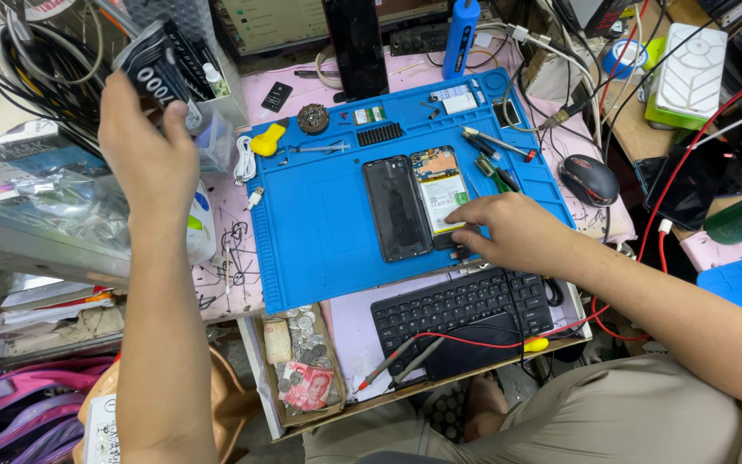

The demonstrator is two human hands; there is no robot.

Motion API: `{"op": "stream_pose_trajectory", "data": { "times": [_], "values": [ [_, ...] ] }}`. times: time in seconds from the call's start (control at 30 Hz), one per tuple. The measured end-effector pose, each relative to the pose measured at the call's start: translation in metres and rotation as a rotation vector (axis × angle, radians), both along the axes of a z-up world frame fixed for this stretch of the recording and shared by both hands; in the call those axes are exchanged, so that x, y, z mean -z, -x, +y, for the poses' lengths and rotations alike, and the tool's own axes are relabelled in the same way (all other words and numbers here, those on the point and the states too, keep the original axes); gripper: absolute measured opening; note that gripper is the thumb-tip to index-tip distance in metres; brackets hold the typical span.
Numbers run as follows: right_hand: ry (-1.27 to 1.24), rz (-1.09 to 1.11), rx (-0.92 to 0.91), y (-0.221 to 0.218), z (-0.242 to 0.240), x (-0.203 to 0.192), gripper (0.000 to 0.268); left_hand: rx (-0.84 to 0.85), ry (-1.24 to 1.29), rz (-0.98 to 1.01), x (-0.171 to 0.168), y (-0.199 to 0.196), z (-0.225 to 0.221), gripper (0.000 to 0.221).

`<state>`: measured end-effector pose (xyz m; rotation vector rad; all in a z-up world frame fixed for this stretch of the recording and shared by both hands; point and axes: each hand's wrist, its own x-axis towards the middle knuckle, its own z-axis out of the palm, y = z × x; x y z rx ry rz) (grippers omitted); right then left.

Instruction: The person performs a repair on a mobile phone by removing the internal battery and disconnected components from the frame, handling various small internal parts and a adhesive tube while working on a blue repair mat.

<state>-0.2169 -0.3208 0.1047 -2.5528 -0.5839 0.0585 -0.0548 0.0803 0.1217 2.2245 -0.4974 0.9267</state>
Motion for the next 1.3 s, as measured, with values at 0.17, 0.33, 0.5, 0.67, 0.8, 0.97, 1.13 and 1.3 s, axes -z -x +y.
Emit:
{"op": "stream_pose_trajectory", "data": {
  "times": [0.17,0.33,0.5,0.67,0.8,0.97,1.13,1.3],
  "values": [
    [0.058,0.035,0.010,-0.003,-0.008,0.007,0.029,-0.094,-0.197,0.112,0.014,-0.037,0.004,0.044],
    [0.088,0.041,0.027,-0.003,-0.010,0.008,0.030,-0.190,-0.327,0.131,0.018,-0.051,0.003,0.043],
    [0.166,0.040,0.111,-0.004,-0.012,0.008,0.026,-0.172,-0.348,0.032,0.020,-0.035,-0.001,0.049],
    [0.150,-0.021,0.095,-0.006,-0.014,0.011,0.023,-0.199,-0.387,0.086,0.024,-0.028,-0.003,0.041],
    [0.161,-0.048,0.088,-0.007,-0.013,0.013,0.024,-0.196,-0.383,0.139,0.016,-0.022,-0.008,0.037],
    [0.216,-0.075,0.119,-0.009,-0.017,0.017,0.022,-0.112,-0.362,-0.001,0.021,0.011,-0.027,0.030],
    [0.263,-0.092,0.141,-0.015,-0.019,0.026,0.021,-0.022,-0.328,0.163,0.050,0.057,-0.054,0.013],
    [0.249,-0.178,0.107,-0.017,-0.023,0.032,0.015,-0.017,-0.309,0.272,0.080,0.078,-0.063,0.010]
  ]
}}
